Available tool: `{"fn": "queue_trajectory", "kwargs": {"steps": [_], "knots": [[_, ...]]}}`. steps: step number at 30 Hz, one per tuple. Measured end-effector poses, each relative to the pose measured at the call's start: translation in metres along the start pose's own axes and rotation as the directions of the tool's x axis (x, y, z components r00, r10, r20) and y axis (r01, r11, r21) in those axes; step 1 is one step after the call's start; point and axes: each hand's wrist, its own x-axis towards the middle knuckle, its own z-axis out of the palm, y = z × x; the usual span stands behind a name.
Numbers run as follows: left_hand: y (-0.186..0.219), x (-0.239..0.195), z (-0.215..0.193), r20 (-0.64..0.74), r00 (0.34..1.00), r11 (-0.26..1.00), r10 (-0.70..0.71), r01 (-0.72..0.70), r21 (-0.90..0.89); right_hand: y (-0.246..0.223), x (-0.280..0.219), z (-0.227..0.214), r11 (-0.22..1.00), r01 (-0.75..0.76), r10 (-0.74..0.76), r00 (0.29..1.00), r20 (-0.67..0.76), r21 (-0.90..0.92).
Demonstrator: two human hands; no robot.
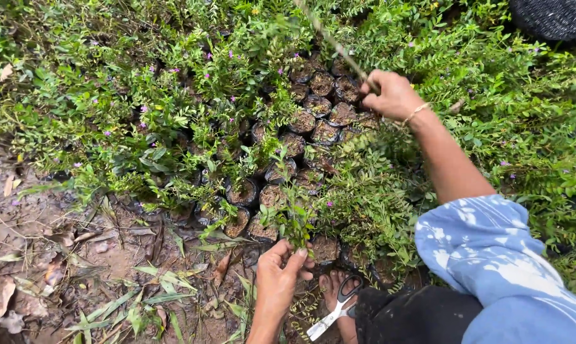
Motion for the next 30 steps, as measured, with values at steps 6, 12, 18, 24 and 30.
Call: {"fn": "queue_trajectory", "kwargs": {"steps": [6,12,18,24,30], "knots": [[-0.047,0.035,0.010,0.054,0.990,0.983,-0.134,0.140,-0.123,-0.196,-0.146,0.019,0.890,0.456,-0.428,0.839,0.337,-0.002],[-0.074,0.016,0.043,0.257,0.941,0.969,-0.219,0.240,-0.052,-0.217,-0.179,0.088,0.645,0.544,-0.763,0.491,0.420,0.536],[-0.045,0.023,0.022,0.130,0.976,0.982,-0.174,0.183,-0.055,-0.095,-0.056,-0.019,0.737,0.500,-0.493,0.858,-0.146,0.455],[-0.007,0.025,0.029,0.090,0.981,0.981,-0.173,0.180,-0.070,-0.008,-0.010,-0.012,0.939,0.168,-0.069,0.947,-0.313,0.302],[-0.003,0.037,0.038,0.107,0.991,0.989,-0.079,0.091,-0.113,0.022,0.020,0.027,0.951,0.260,-0.175,0.898,-0.404,0.167]]}}
